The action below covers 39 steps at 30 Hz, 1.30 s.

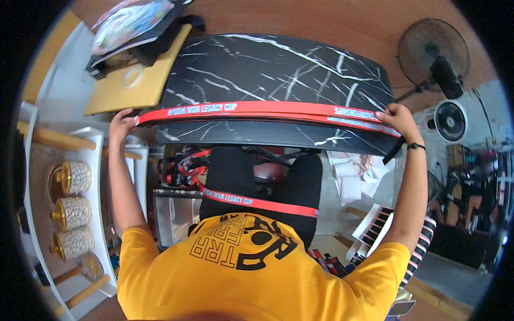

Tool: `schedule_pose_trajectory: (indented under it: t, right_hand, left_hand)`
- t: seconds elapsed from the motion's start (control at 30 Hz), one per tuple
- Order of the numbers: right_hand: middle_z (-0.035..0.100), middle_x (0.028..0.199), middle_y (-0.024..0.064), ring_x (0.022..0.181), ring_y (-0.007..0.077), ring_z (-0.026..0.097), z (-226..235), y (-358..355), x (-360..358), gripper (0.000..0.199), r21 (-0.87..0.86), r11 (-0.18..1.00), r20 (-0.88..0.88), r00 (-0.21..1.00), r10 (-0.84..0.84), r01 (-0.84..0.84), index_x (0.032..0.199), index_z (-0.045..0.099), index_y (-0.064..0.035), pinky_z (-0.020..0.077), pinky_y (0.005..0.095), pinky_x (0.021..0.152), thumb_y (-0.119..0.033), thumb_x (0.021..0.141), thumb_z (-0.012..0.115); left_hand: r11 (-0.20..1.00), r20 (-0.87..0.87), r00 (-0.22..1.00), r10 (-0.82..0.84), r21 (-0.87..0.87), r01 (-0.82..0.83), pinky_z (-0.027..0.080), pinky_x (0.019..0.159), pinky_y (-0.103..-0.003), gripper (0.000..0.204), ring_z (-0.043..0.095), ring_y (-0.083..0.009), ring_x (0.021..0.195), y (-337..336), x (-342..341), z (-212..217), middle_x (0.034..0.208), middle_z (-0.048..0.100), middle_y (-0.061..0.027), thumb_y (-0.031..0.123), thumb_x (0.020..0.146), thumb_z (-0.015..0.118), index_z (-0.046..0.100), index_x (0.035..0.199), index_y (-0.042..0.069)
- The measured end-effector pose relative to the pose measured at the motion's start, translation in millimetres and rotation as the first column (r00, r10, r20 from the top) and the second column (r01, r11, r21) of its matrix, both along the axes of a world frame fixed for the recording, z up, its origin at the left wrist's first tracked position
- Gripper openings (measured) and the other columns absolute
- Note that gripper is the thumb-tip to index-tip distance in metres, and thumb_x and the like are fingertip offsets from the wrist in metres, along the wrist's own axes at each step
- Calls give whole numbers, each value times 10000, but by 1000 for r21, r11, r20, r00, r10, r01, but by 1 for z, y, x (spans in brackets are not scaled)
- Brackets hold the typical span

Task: The person assembles lanyards by attaching red ribbons to black plastic clips. They then stretch and display the finished lanyards on a table.

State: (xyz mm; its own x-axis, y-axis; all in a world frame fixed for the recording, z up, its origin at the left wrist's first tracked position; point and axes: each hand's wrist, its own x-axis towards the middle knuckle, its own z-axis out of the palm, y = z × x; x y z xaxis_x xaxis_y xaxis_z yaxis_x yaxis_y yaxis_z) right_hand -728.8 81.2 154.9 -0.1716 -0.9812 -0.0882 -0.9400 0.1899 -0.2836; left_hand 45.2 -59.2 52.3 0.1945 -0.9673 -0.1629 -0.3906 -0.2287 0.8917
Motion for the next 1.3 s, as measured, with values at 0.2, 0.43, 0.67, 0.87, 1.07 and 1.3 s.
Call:
schedule_pose_trajectory:
  t: [0.2,0.43,0.67,0.87,1.07,1.3]
  right_hand:
    - [549,582,45,589,156,515,0,5,-32,481,160,987,64,997,-36,25,637,596,-38,398,355,544,-481,738,755]
    - [623,659,68,657,193,583,-8,21,-76,436,186,960,-49,978,-205,211,708,642,-59,440,391,663,-474,723,774]
    - [687,809,40,874,240,629,-19,38,-109,387,219,891,-182,914,-364,398,774,678,-115,290,618,910,-495,745,743]
    - [697,959,58,1024,283,615,-19,45,-124,343,242,837,-238,867,-439,490,884,707,-149,243,697,949,-469,762,735]
    - [656,1137,57,1147,306,564,-24,46,-139,319,232,811,-334,827,-452,537,969,691,-174,291,694,937,-432,785,716]
    - [672,1088,53,1097,275,597,-41,49,-158,292,156,822,-317,816,-483,547,978,678,-182,410,544,897,-394,782,723]
  left_hand:
    - [997,-8,1000,-22,-68,21,467,593,-225,452,603,-106,689,-14,14,-20,848,687,-77,26,798,720,544,1213,3]
    - [995,-8,999,-45,-85,44,430,571,-206,460,581,-83,671,-22,29,-32,805,661,-41,38,809,715,517,1221,-10]
    - [998,15,1000,-25,-62,26,464,609,-212,446,598,-95,688,-25,32,-34,801,658,-49,1,810,703,513,1213,-15]
    - [997,7,1000,-22,-77,23,462,622,-209,437,596,-98,686,-30,39,-42,793,659,-55,-12,812,696,512,1209,-20]
    - [994,126,991,-47,-93,59,428,579,-201,444,575,-84,655,-33,47,-45,776,656,-47,-9,804,703,516,1206,-14]
    - [988,88,994,-59,-138,71,422,567,-198,432,572,-81,646,-39,60,-59,780,666,-56,-11,811,695,510,1202,-23]
